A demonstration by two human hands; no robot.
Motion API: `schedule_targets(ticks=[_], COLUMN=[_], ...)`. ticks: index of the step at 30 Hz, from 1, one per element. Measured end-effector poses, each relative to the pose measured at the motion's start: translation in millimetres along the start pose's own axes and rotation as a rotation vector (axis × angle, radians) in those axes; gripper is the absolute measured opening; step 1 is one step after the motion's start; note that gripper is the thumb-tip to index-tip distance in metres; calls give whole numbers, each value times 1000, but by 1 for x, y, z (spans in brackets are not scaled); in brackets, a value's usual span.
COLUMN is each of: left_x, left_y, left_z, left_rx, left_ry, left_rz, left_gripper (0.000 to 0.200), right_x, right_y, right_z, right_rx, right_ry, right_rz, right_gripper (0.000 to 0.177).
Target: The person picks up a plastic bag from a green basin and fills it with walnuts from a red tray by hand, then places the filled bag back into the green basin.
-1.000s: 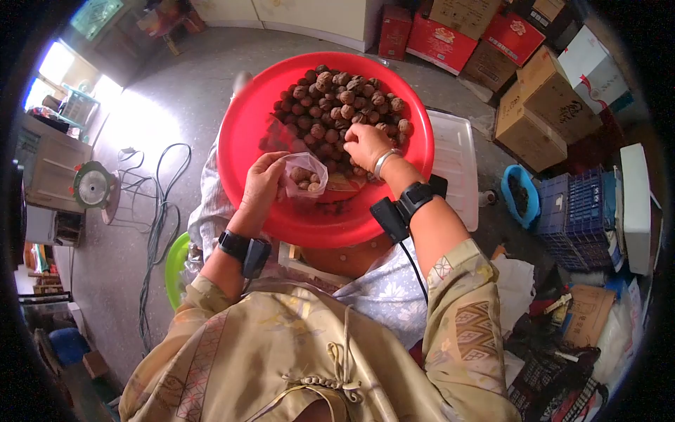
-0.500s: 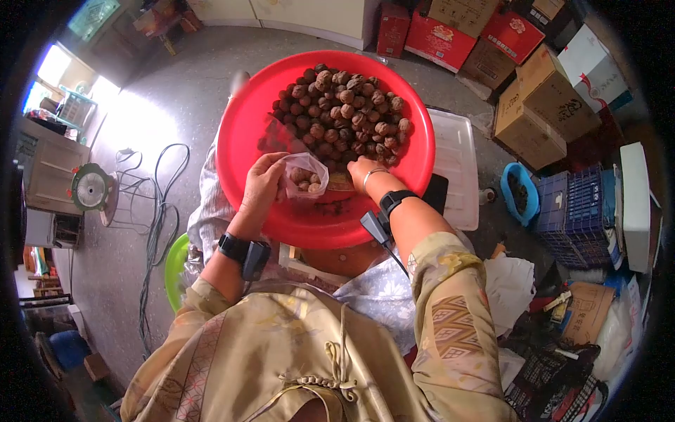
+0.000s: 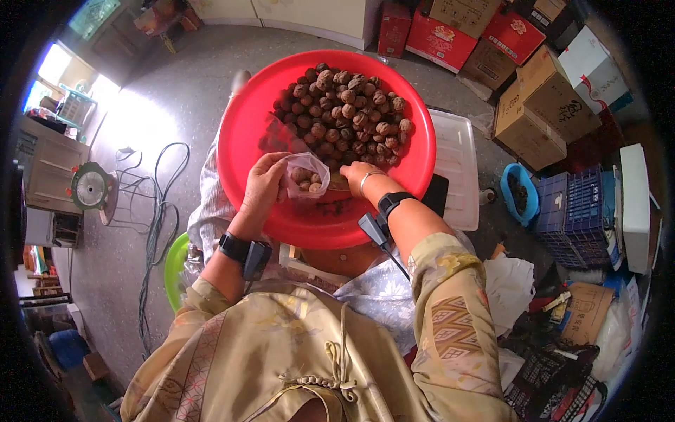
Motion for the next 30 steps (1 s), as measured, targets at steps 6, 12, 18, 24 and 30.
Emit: schedule_targets(ticks=[6,12,18,24,30], left_x=[1,1,2,1,0], left_y=[0,-1,-1,0,0], left_z=[1,1,0,0,0], left_rx=[2,-5,-12,5,-4], left_ry=[4,17,29,28,33], left_rz=[-12,10,8,-14,-23], left_gripper=[24,25,25,25,25], right_x=[2,2,7,41,20], right_y=[2,-4,-1,20,-2], right_z=[1,-3,-4,0,-10], right_rx=[31,82,98,-18,110], right_ry=[9,-84,-238,-291,-94], right_rz=[-30,-94,-246,-400,-397], right_gripper=[46,49,48,38,55])
Point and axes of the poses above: each hand's wrist, its own y-axis towards the middle knuckle, its own x-axis out of the palm, z = x × y, the point moved 2 cm from there along y, towards the middle knuckle, and after that the axes turned 4 degrees about -z, right-handed, at the moved point
